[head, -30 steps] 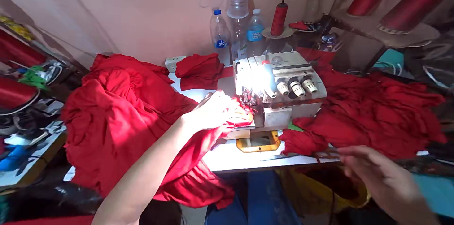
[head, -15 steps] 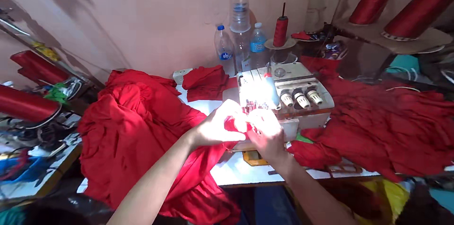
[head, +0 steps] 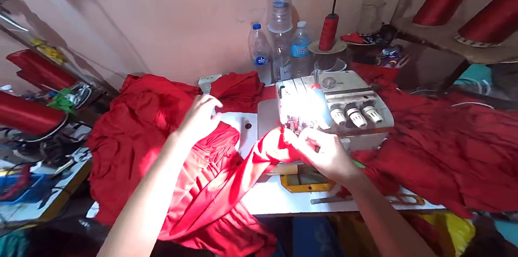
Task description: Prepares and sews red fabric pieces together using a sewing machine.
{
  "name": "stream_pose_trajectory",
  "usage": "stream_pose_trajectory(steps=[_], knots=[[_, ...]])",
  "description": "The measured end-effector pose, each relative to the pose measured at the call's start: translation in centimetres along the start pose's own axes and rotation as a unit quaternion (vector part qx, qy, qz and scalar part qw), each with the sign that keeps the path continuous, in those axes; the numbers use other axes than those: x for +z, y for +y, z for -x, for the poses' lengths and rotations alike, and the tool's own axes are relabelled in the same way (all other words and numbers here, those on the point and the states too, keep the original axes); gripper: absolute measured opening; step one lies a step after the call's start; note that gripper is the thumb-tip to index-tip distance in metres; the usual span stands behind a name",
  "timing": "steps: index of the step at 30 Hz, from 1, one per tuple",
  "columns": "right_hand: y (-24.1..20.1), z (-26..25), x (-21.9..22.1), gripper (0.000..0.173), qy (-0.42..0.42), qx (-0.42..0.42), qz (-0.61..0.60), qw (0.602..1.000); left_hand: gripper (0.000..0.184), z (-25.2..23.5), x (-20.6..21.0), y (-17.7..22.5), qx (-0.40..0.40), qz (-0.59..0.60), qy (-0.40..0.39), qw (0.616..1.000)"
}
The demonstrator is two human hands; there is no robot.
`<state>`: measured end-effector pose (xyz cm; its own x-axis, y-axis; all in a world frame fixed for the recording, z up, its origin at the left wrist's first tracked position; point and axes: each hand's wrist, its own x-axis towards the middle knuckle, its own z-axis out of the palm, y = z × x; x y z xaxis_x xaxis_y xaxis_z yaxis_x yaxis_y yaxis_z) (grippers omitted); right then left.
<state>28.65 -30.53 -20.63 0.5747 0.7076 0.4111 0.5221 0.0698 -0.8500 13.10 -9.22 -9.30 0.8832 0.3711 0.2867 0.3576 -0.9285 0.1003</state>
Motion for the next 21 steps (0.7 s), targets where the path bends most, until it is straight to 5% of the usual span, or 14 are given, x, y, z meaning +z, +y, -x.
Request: stream_pose_trajectory(steps=[1, 3, 5, 8, 13, 16, 19, 21], knots=[[-0.2, 0.0, -0.2, 0.021, -0.008, -0.001, -0.029, 1.000, 0.016, -0.1, 2.7, -2.8, 0.103, 0.052, 0.042, 0.992], [-0.9, 0.2, -0.8, 0.017, -0.034, 0.000, -0.119, 0.992, 0.016, 0.3, 5.0, -1.7, 0.192, 0.146, 0.012, 0.970], [-1.1, 0.4, -0.9, 0.016, -0.034, -0.001, -0.151, 0.988, 0.020, 0.8, 5.5, 1.7, 0.218, 0.203, -0.098, 0.950], [-1.0, 0.7, -0.3, 0.006, 0.003, -0.006, -0.139, 0.990, 0.029, -0.5, 6.1, 4.0, 0.241, 0.115, -0.253, 0.930], [-1.0, 1.2, 0.0, 0.046, 0.029, -0.031, -0.183, 0.982, 0.028, -1.8, 5.9, 4.2, 0.264, 0.042, -0.303, 0.915], [-0.9, 1.6, 0.8, 0.048, 0.064, -0.059, -0.227, 0.970, 0.029, -1.5, 5.8, 3.3, 0.293, 0.163, -0.253, 0.907], [-0.7, 2.3, 2.3, 0.083, 0.045, -0.076, -0.225, 0.970, 0.026, -0.6, 4.5, 4.1, 0.264, 0.300, -0.218, 0.891], [-0.4, 2.9, 3.0, 0.092, 0.024, -0.072, -0.161, 0.984, 0.025, -0.3, 3.9, 4.6, 0.262, 0.296, -0.201, 0.896]])
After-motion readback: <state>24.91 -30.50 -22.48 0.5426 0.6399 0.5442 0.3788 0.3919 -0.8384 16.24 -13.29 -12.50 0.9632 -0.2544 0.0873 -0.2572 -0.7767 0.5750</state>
